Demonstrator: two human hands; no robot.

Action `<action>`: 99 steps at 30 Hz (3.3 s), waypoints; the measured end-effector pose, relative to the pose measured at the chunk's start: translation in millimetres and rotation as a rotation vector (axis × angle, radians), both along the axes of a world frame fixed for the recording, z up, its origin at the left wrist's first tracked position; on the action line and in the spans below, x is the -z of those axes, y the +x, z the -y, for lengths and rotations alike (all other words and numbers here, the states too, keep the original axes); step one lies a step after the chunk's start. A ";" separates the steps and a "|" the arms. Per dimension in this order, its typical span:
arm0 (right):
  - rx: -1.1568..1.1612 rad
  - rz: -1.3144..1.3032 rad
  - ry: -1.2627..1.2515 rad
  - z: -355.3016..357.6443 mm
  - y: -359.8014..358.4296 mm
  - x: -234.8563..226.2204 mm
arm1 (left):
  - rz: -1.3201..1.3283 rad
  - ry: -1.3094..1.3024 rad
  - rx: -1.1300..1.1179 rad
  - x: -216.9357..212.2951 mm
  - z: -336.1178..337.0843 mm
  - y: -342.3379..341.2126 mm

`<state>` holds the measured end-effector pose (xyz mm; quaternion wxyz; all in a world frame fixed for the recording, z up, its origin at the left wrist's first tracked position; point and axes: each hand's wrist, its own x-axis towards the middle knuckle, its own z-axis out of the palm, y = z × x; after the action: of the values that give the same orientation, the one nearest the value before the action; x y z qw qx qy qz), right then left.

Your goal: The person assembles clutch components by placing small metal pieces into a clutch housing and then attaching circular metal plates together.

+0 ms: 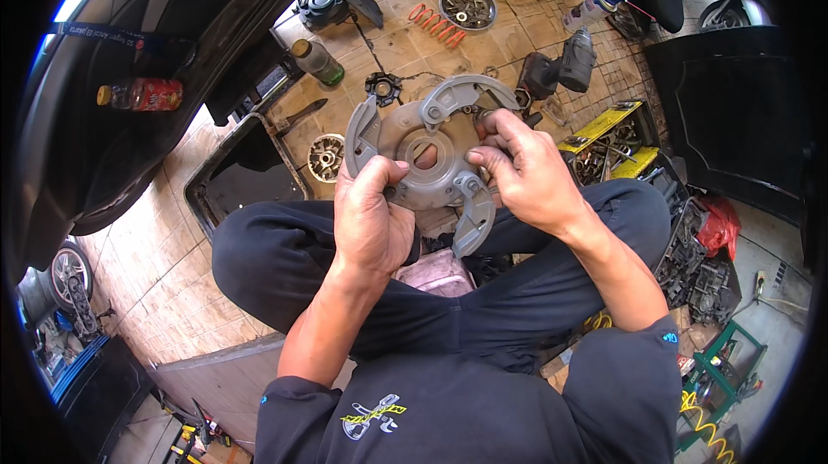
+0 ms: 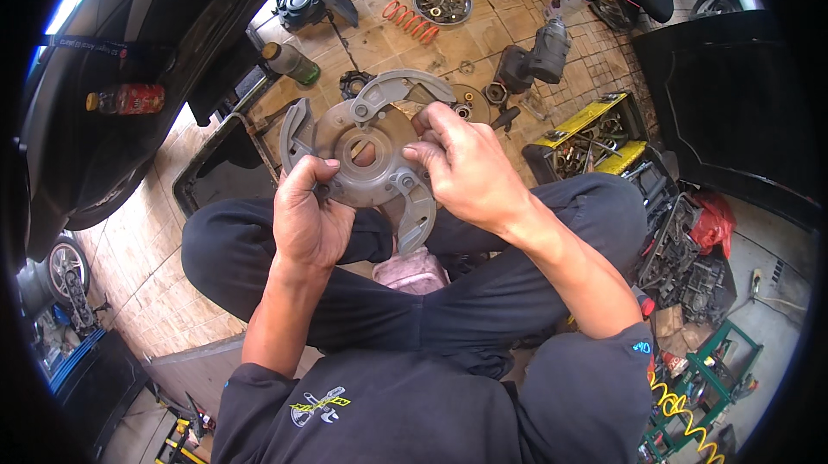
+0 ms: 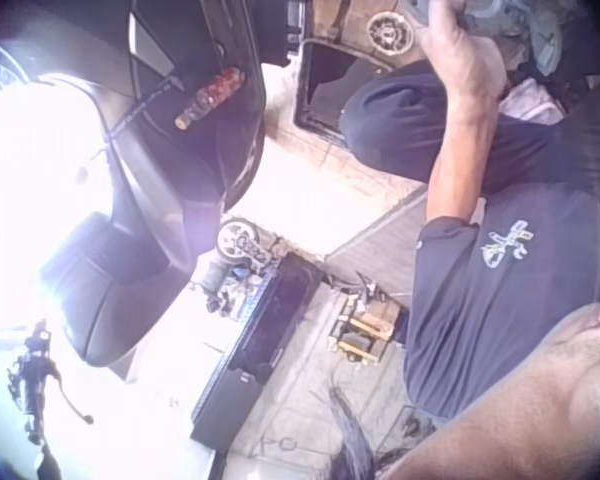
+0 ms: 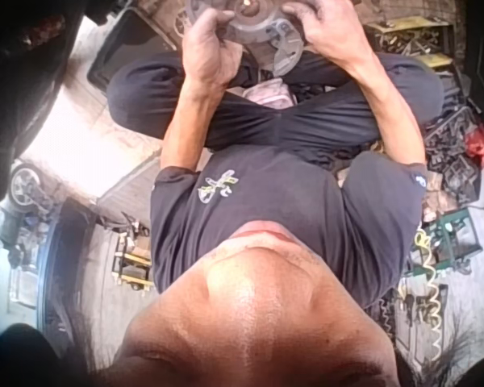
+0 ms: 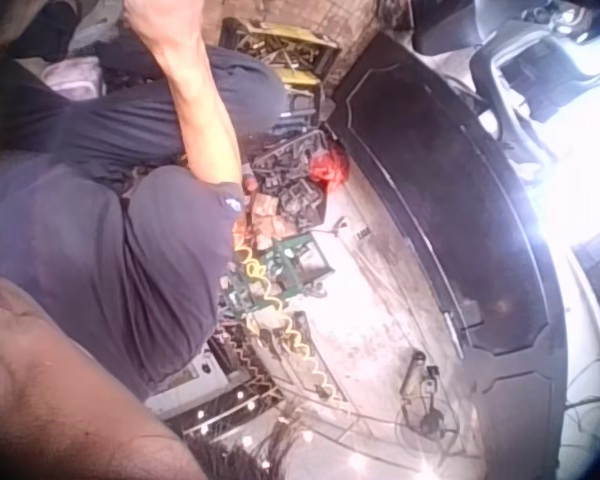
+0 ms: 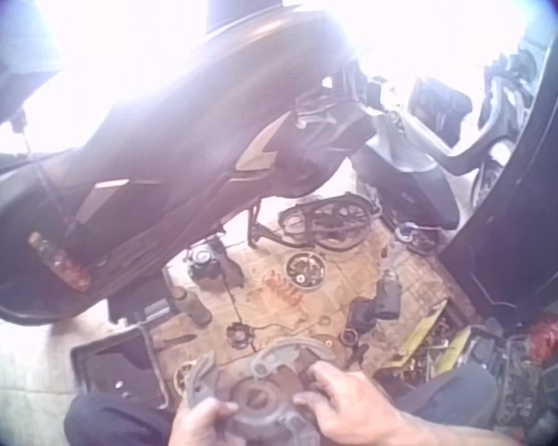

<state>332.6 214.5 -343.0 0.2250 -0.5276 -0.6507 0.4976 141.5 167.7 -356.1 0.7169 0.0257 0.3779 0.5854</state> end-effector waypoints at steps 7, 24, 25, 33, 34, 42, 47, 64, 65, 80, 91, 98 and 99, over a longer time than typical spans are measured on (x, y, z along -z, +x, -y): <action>-0.019 0.071 0.030 -10.6 2.6 -12.5 | -0.049 0.031 -0.021 1.1 -3.9 -1.0; -0.338 -0.178 0.119 -77.5 0.6 -37.2 | 0.048 0.002 0.118 -11.0 0.2 2.7; -0.300 -0.263 -0.040 -76.4 4.6 -42.0 | 0.052 0.005 0.123 -13.2 -2.2 1.6; -0.250 -0.495 -0.406 -80.9 17.6 -45.8 | 0.010 0.039 0.145 -25.0 -4.3 4.1; -0.250 -0.495 -0.407 -81.5 17.9 -46.5 | 0.010 0.038 0.145 -23.7 -3.8 3.8; -0.240 -0.510 -0.447 -80.2 17.8 -46.2 | -0.026 0.066 0.161 -20.4 -1.0 2.7; -0.244 -0.488 -0.399 -80.1 15.9 -45.1 | -0.043 0.067 0.142 -20.9 0.1 3.5; -0.311 0.109 0.167 -54.7 -21.5 -39.8 | -0.145 0.130 0.183 -3.4 3.1 5.3; -0.316 0.108 0.168 -55.9 -23.8 -43.4 | -0.146 0.131 0.178 -3.9 3.1 5.2; -0.539 0.271 0.101 -65.2 -20.5 -26.9 | -0.271 0.074 0.290 6.1 -1.3 6.8; 0.223 -0.703 -0.315 -86.4 44.1 -25.4 | -0.027 -0.002 -0.015 14.2 -10.0 -5.0; -0.117 -0.652 -0.592 -45.2 1.6 -48.3 | -0.044 0.054 -0.102 7.3 -11.7 -7.8; -0.096 -0.670 -0.652 -40.2 -5.4 -48.2 | -0.044 0.054 -0.103 7.7 -11.7 -7.7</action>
<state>327.2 254.7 -294.9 0.2222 -0.3504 -0.3756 0.8287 133.7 179.4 -363.7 0.6763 0.0382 0.3786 0.6307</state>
